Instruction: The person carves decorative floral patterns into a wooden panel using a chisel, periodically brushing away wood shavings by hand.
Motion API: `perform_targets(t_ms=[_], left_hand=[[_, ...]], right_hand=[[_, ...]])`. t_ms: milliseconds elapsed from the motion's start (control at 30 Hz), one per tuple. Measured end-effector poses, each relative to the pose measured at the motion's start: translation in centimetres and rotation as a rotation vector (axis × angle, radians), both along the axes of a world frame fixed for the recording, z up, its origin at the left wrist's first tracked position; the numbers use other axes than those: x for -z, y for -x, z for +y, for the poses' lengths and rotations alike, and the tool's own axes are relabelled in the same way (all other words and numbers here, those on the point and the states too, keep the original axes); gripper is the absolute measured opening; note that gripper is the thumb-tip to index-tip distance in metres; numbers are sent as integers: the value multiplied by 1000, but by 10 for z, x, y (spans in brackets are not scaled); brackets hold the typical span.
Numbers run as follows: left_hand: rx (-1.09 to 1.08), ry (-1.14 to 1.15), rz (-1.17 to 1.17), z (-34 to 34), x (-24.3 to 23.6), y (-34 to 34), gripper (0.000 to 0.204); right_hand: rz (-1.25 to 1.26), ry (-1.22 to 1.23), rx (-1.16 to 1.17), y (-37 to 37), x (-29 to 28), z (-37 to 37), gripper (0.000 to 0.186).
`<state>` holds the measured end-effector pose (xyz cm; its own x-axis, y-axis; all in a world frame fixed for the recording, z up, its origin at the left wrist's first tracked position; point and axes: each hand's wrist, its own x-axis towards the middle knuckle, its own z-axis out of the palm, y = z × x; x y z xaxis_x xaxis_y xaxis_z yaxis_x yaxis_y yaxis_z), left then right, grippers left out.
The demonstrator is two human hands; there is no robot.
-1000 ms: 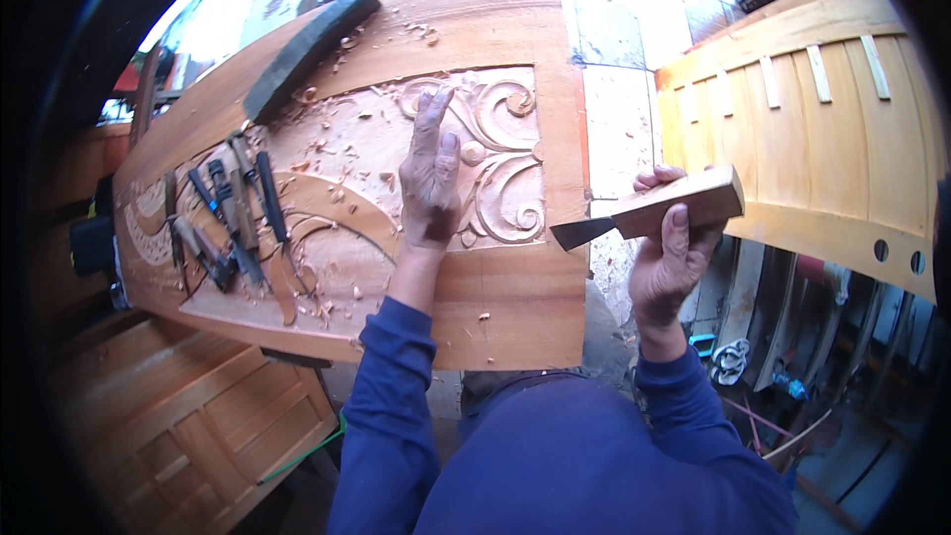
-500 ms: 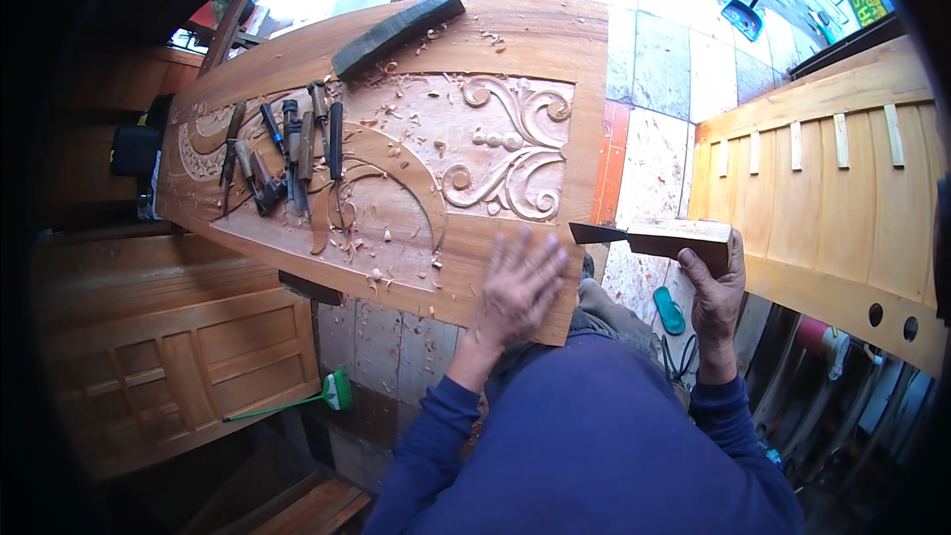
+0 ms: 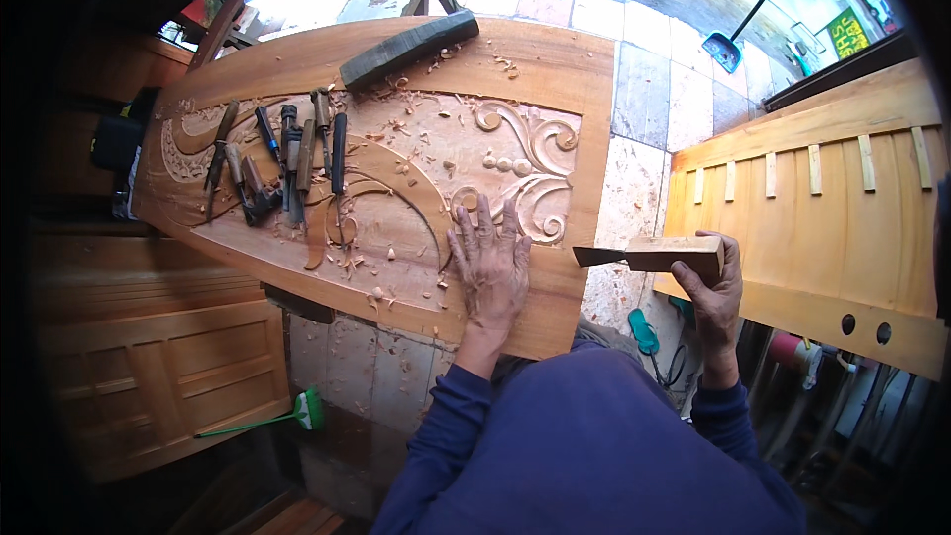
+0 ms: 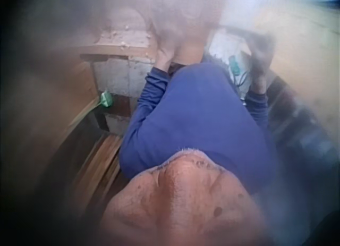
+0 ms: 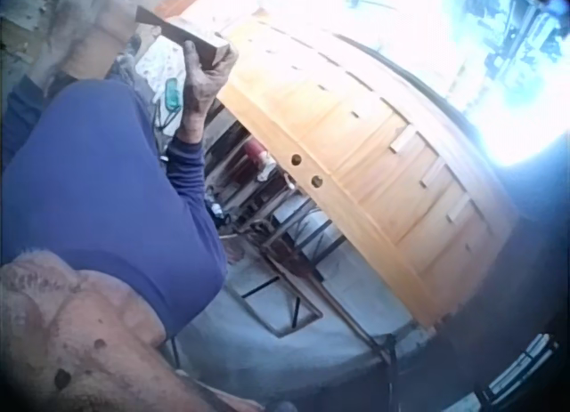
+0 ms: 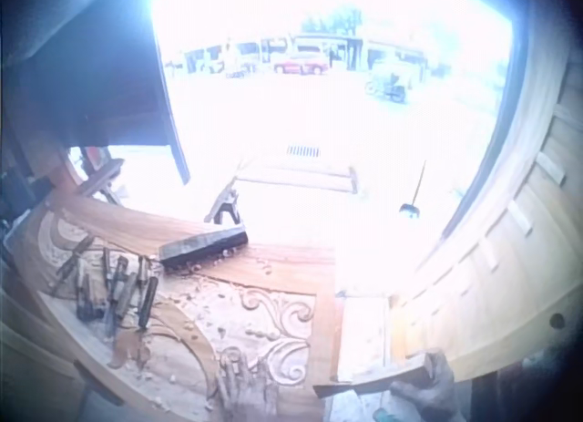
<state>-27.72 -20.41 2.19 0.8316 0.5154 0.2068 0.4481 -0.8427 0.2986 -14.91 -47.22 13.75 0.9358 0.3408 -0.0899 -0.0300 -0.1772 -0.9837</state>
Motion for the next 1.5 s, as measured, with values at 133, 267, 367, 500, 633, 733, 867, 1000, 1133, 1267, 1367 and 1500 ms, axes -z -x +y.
perform_targets(t_ms=[133,267,367,500,633,733,867,1000,1133,1267,1367,1500], left_hand=[[2,116,-208,12,11,-32,61],[305,50,-103,31,10,-43,52],[454,202,-168,23,6,-18,46],[442,262,-136,-6,0,43,47],[336,221,-54,-36,-11,96,51],[250,158,21,-57,-13,109,55],[179,159,105,-73,-17,109,59],[236,167,152,-72,-17,116,60],[260,186,133,-65,-25,116,57],[310,154,61,-39,-54,102,50],[170,49,-156,18,-60,86,48],[15,-235,-226,145,-54,49,55]], right_hand=[[1,56,-72,3,-6,-10,47],[-18,70,-116,14,-17,-6,51],[-31,149,-189,18,-20,-19,49],[-58,133,-250,21,-9,-40,49],[-52,38,-250,24,-1,-41,48],[-169,117,-258,21,-3,-39,48],[-238,101,-296,15,-1,-40,45],[-307,115,-332,10,-6,-43,39],[-205,217,-364,15,-14,-49,36],[-207,257,-368,29,-2,-59,41],[-340,426,-489,40,-21,-47,59],[-9,537,-477,67,-12,-42,77]])
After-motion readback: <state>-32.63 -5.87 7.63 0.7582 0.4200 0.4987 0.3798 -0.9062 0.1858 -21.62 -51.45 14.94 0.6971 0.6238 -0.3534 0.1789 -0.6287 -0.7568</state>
